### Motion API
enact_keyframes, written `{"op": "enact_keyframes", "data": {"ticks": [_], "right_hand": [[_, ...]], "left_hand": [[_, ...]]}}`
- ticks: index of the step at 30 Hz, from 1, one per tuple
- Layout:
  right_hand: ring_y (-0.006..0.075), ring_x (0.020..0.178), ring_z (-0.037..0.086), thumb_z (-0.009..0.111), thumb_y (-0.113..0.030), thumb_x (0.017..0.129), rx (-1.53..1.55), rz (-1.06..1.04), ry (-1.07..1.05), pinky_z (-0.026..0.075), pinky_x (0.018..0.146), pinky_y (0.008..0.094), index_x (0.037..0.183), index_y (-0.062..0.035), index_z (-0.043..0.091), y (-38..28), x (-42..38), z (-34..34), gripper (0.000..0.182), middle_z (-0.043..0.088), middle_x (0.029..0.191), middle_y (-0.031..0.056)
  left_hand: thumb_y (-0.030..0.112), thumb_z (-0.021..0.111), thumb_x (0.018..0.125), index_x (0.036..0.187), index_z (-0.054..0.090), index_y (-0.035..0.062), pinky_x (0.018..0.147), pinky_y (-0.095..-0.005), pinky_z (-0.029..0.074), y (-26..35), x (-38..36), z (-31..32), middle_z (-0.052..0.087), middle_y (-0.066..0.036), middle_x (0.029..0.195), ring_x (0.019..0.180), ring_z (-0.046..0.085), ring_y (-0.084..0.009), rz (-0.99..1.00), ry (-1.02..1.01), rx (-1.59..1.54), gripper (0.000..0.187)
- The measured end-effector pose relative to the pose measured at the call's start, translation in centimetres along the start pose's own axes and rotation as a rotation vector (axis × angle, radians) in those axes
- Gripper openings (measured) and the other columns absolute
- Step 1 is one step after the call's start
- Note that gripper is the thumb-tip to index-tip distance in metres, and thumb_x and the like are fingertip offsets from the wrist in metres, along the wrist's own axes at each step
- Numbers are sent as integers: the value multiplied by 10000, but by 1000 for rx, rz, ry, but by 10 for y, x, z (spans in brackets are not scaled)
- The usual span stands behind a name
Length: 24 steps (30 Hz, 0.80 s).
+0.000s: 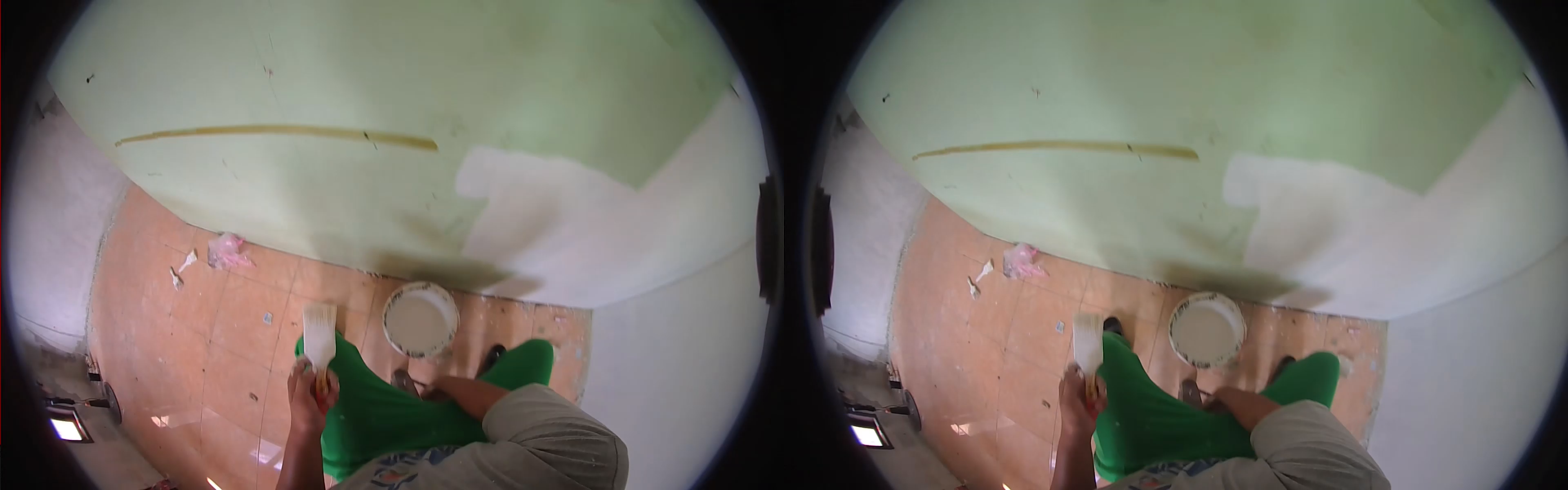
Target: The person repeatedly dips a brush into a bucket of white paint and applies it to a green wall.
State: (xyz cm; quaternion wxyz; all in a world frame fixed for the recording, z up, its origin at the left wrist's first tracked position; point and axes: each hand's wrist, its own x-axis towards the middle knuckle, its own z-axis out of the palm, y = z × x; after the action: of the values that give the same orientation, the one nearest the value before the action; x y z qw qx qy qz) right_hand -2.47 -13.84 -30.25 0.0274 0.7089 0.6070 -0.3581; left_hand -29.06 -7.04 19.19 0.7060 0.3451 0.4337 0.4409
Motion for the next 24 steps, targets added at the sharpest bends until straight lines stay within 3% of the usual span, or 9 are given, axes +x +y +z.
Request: {"op": "enact_keyframes", "data": {"ticks": [3, 5, 9, 17, 18, 19, 20, 22, 24], "right_hand": [[342, 855, 720, 561, -314, 942, 67, 40, -179, 541, 751, 537, 1011, -50, 736, 16, -24, 10, 323, 742, 1008, 178], [335, 850, 718, 575, -310, 930, 126, 84, -305, 544, 744, 526, 1021, -51, 735, -13, -16, -7, 318, 740, 1000, 177], [322, 841, 714, 603, -304, 906, 265, 177, -539, 550, 731, 504, 1041, -53, 733, -58, 7, -62, 313, 735, 985, 175], [295, 822, 705, 658, -290, 857, 553, 294, -855, 562, 704, 461, 1082, -56, 729, -51, 41, -180, 333, 726, 954, 171], [291, 820, 704, 665, -288, 850, 588, 318, -915, 564, 700, 455, 1087, -57, 728, -41, 32, -146, 337, 725, 950, 171], [241, 727, 655, 580, -384, 964, 346, 54, -665, 542, 631, 409, 960, -59, 722, -33, 60, -137, 355, 714, 876, 80], [227, 830, 672, 634, -352, 919, 391, -19, -484, 542, 651, 389, 1144, -77, 703, -54, 22, -204, 362, 707, 954, 72], [170, 851, 666, 666, -346, 923, 727, -10, -213, 507, 621, 365, 1065, -42, 702, -90, -25, -268, 337, 703, 972, 71], [157, 849, 666, 629, -335, 964, 973, -102, 48, 505, 671, 326, 1097, -30, 688, -135, -99, -324, 338, 706, 965, 71]], "left_hand": [[212, 379, 964, 1102, 473, 32, 387, -260, 353, 27, 44, -9, 560, -100, 617, 417, 440, -128, -116, 120, 42, 246], [194, 365, 967, 1116, 464, 25, 388, -264, 356, 50, 61, -16, 570, -109, 626, 416, 435, -132, -160, 169, 46, 247], [193, 365, 968, 1119, 467, 28, 403, -269, 358, 80, 100, -4, 556, -108, 631, 431, 438, -134, -76, 94, 76, 246], [169, 393, 946, 1154, 484, 1, 407, -269, 356, 84, 98, 7, 551, -99, 638, 423, 428, -133, 23, -47, 72, 282], [148, 406, 938, 1159, 493, -5, 431, -262, 376, 78, 90, 5, 570, -98, 686, 464, 460, -130, 35, -56, 84, 283], [127, 420, 929, 1165, 502, -11, 455, -255, 396, 71, 80, 2, 590, -96, 734, 505, 493, -127, 40, -60, 92, 285], [127, 420, 929, 1165, 502, -11, 455, -255, 396, 60, 71, 0, 590, -96, 734, 505, 493, -127, 13, -53, 90, 285], [147, 497, 933, 1198, 542, -10, 622, -265, 483, 32, 50, -5, 634, -92, 888, 693, 588, -147, 4, -22, 43, 312], [127, 528, 923, 1207, 560, -21, 702, -265, 490, 2, 30, -8, 643, -97, 972, 791, 605, -151, -38, -91, -4, 322]]}}
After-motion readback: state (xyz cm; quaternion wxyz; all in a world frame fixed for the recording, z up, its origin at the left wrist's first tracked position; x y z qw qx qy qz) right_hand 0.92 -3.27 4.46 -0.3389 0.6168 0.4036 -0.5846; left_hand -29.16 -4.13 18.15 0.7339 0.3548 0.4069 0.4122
